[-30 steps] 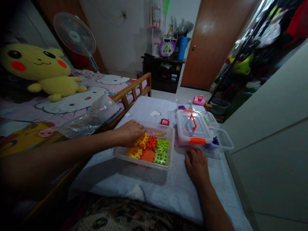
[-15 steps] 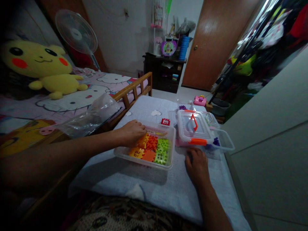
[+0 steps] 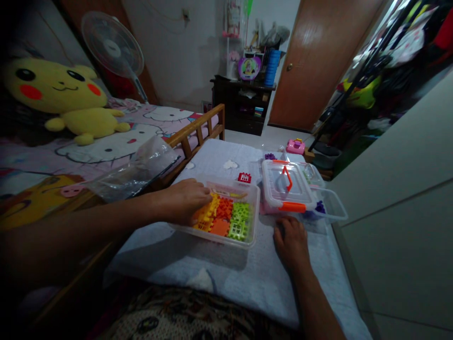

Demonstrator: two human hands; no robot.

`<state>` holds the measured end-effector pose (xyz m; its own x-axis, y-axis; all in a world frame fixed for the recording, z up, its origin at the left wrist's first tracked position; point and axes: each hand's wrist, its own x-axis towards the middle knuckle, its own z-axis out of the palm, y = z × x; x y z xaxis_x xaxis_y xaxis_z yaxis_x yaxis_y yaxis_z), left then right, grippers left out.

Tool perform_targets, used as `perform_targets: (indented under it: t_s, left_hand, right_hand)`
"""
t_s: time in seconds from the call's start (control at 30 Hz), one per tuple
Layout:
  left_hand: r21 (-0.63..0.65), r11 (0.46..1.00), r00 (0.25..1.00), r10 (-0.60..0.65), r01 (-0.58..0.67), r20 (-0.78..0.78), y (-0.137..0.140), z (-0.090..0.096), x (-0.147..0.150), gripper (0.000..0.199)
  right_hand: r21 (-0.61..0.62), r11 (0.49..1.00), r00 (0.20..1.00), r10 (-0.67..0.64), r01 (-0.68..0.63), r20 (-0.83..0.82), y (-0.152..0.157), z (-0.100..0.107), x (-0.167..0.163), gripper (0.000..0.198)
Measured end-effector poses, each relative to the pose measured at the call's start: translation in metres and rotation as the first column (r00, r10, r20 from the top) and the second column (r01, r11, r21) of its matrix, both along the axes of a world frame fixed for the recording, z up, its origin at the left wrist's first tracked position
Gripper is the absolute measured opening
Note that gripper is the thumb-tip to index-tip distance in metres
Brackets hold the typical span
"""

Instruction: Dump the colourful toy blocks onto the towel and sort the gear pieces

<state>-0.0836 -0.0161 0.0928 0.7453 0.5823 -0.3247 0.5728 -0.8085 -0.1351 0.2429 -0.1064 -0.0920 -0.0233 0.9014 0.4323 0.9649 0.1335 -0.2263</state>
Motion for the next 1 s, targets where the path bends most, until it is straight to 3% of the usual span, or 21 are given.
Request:
perform_targets:
  t_s: [0.13,0.33,0.5,0.63,0.73,0.83,0.93,1.0]
  left_hand:
    - [-0.109,0.994,0.995,-0.005,-0.006,-0.096,-0.003,0.002,0.003,0.022]
    - [-0.161,0.987,0.979,-0.023,-0.01,-0.203,-0.002,0.011,0.01,0.027]
    - [-0.185,0.982,0.999,-0.029,0.026,-0.013,0.006,0.025,0.01,0.029]
    - [-0.097,0.995,0.981,0.001,0.018,0.196,0.045,0.034,0.027,0.032]
    - [-0.006,1.0,0.966,-0.014,0.016,0.26,0.084,0.028,0.055,0.034]
    - [-0.084,0.996,0.976,0.06,-0.043,0.209,0.114,0.009,0.086,0.041]
    - [-0.177,0.977,0.954,0.159,-0.116,0.254,0.123,-0.009,0.1,0.051]
    - [-0.176,0.976,0.937,0.177,-0.127,0.302,0.119,-0.018,0.092,0.053]
  right_hand:
    - [0.004,1.0,1.0,0.001,-0.001,-0.001,0.0,0.001,0.0,0.02]
    - [-0.006,1.0,1.0,0.002,-0.002,-0.016,-0.001,0.002,-0.001,0.018]
    - [-0.007,1.0,1.0,-0.007,0.007,-0.004,-0.001,0.002,-0.002,0.019]
    - [-0.01,1.0,1.0,-0.018,0.017,-0.018,-0.002,0.002,-0.003,0.018]
    - [-0.013,1.0,0.999,-0.018,0.018,-0.039,-0.002,0.001,-0.003,0.018]
    - [-0.015,1.0,0.998,-0.023,0.022,-0.061,-0.002,0.0,-0.003,0.018]
    - [-0.028,0.999,0.997,-0.026,0.024,-0.075,-0.002,0.001,-0.003,0.018]
    - [-0.035,0.999,0.996,-0.024,0.021,-0.085,-0.002,0.002,-0.003,0.017]
